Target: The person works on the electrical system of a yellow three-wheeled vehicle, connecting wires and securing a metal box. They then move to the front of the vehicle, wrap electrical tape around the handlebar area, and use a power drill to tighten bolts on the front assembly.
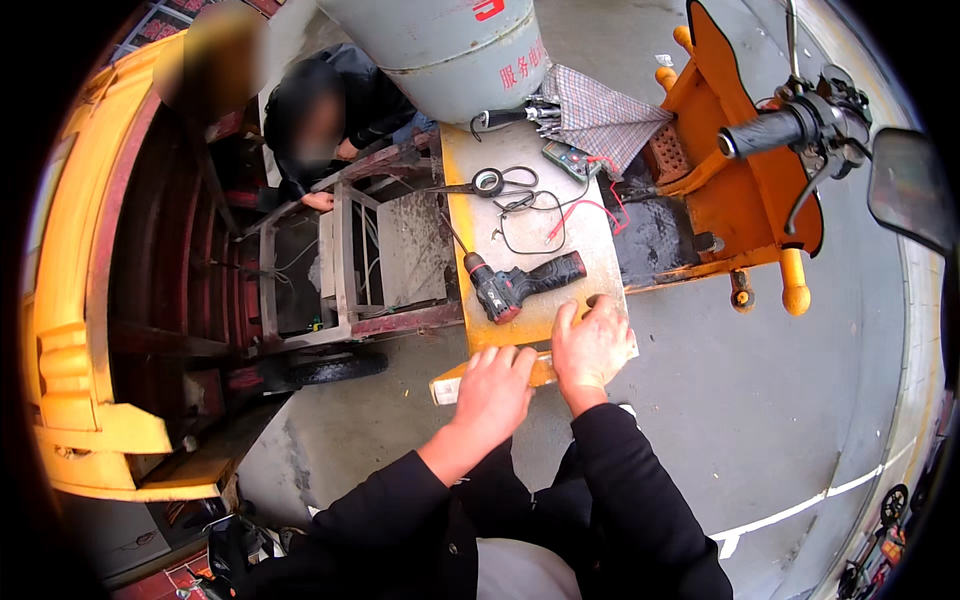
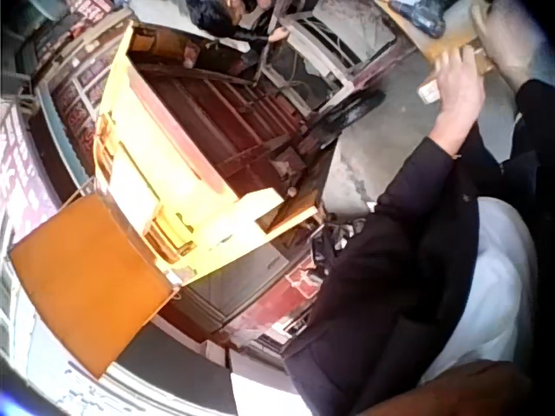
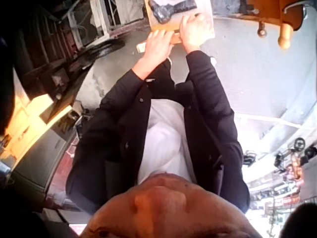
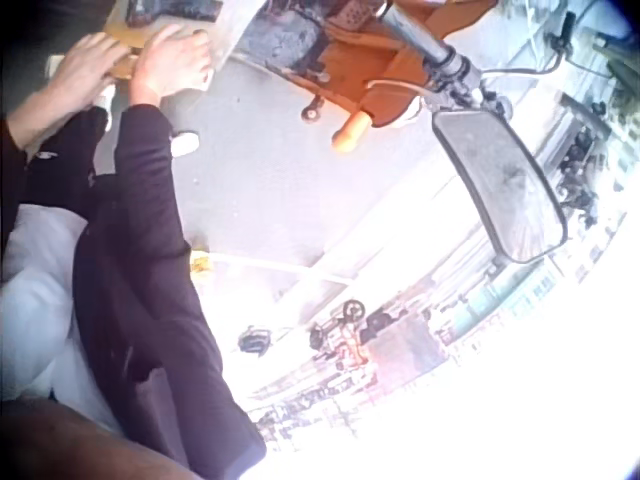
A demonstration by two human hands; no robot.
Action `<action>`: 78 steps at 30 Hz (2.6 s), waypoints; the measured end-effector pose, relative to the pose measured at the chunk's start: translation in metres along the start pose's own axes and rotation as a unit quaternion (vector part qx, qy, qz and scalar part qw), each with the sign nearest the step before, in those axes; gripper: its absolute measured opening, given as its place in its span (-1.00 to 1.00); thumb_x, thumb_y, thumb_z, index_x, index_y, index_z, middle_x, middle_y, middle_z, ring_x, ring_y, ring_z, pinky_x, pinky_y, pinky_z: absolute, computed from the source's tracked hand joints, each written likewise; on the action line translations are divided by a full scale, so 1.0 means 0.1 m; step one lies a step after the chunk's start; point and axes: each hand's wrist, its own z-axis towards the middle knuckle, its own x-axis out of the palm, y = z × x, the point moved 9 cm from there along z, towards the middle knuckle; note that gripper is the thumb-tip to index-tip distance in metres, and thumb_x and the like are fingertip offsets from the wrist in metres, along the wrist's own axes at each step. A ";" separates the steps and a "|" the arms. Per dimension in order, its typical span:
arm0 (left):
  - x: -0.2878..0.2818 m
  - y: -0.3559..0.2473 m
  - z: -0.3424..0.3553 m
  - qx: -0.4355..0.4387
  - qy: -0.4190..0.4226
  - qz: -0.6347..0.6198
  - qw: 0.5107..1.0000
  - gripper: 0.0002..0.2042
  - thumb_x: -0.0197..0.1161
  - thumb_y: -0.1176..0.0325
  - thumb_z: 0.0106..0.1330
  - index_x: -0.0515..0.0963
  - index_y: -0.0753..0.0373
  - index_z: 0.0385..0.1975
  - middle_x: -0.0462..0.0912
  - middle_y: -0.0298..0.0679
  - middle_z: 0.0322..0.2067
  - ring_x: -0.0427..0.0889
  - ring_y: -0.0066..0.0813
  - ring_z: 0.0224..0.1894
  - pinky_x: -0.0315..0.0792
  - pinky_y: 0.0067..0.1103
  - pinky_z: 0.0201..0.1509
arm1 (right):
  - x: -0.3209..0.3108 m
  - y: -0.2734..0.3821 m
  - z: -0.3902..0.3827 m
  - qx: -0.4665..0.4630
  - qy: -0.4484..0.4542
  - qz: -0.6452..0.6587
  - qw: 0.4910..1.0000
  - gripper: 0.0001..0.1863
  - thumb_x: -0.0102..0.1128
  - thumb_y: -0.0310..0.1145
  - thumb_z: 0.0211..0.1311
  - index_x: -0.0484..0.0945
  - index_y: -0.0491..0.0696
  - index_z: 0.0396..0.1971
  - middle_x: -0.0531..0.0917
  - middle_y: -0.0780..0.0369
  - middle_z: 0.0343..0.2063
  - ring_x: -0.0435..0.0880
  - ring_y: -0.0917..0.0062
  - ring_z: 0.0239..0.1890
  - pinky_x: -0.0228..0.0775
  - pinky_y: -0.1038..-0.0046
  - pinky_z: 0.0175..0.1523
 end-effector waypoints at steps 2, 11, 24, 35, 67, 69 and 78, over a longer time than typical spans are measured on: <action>0.03 -0.06 -0.03 -0.023 -0.009 0.042 0.999 -0.58 0.43 0.37 -0.07 0.50 0.24 -0.16 0.57 -0.14 -0.27 0.52 -0.12 -0.10 0.37 -0.33 0.01 | -0.01 -0.04 0.02 0.021 0.081 0.058 0.995 -0.59 0.07 -0.05 0.18 0.55 -0.10 -0.20 0.68 0.08 -0.26 0.59 0.19 -0.11 0.27 0.22 0.15; 0.01 -0.12 -0.12 -0.120 -0.011 0.077 0.990 -0.55 0.44 0.47 -0.11 0.48 0.26 -0.15 0.61 -0.03 -0.24 0.57 -0.01 -0.09 0.42 -0.23 0.02 | -0.50 -2.27 -0.10 0.075 0.218 0.279 0.932 -0.67 0.08 -0.24 0.22 0.54 -0.20 -0.17 0.66 -0.05 -0.32 0.62 0.04 -0.15 0.42 0.16 0.03; 0.18 -2.11 1.05 0.031 -0.017 -0.152 0.988 -0.79 0.22 0.28 0.25 0.51 0.30 -0.28 0.61 0.02 -0.28 0.59 0.04 -0.16 0.45 -0.21 -0.08 | -2.48 -7.03 -2.23 0.597 -0.231 0.036 0.768 -0.59 -0.01 -0.22 0.23 0.60 -0.33 -0.47 0.65 -0.13 -0.47 0.63 -0.07 -0.38 0.43 0.00 -0.24; 0.91 -4.72 2.32 0.287 0.092 -0.260 0.917 -0.68 0.05 0.15 0.35 0.45 0.30 -0.50 0.59 0.06 -0.42 0.55 0.08 -0.22 0.38 -0.13 -0.10 | -2.10 -8.05 -1.89 0.693 -0.306 0.114 0.642 -0.59 -0.02 -0.21 0.12 0.53 -0.34 -0.54 0.62 -0.10 -0.53 0.60 -0.02 -0.41 0.33 -0.06 -0.30; 1.35 -7.44 6.14 0.020 0.153 -0.954 0.257 -0.51 -0.23 0.03 0.52 0.30 0.25 0.23 0.42 -0.15 0.20 0.40 -0.29 0.24 0.29 -0.42 0.32 | -3.78 -4.39 6.29 -0.450 0.042 0.235 0.860 -0.63 0.07 -0.22 0.27 0.53 -0.05 0.01 0.55 0.12 -0.01 0.46 0.19 0.15 0.07 0.01 0.37; 1.45 -7.41 6.34 -0.117 0.104 -0.924 0.348 -0.61 -0.11 0.19 0.50 0.35 0.27 0.19 0.47 -0.18 0.14 0.44 -0.41 0.21 0.35 -0.41 0.27 | -3.46 -4.85 6.95 -0.431 0.044 0.036 0.901 -0.73 0.03 -0.25 0.27 0.60 -0.04 -0.15 0.62 0.16 -0.16 0.51 0.24 0.05 0.13 0.01 0.32; 1.10 -6.17 6.93 -0.168 -0.056 -0.758 0.628 -0.82 0.10 0.43 0.40 0.52 0.35 -0.11 0.66 -0.21 -0.27 0.64 -0.47 -0.21 0.50 -0.54 -0.04 | -3.06 -10.30 8.71 0.133 0.238 -0.359 0.893 -0.70 0.16 -0.25 0.12 0.67 -0.20 -0.35 0.71 -0.01 -0.27 0.69 0.12 -0.11 0.54 0.23 -0.05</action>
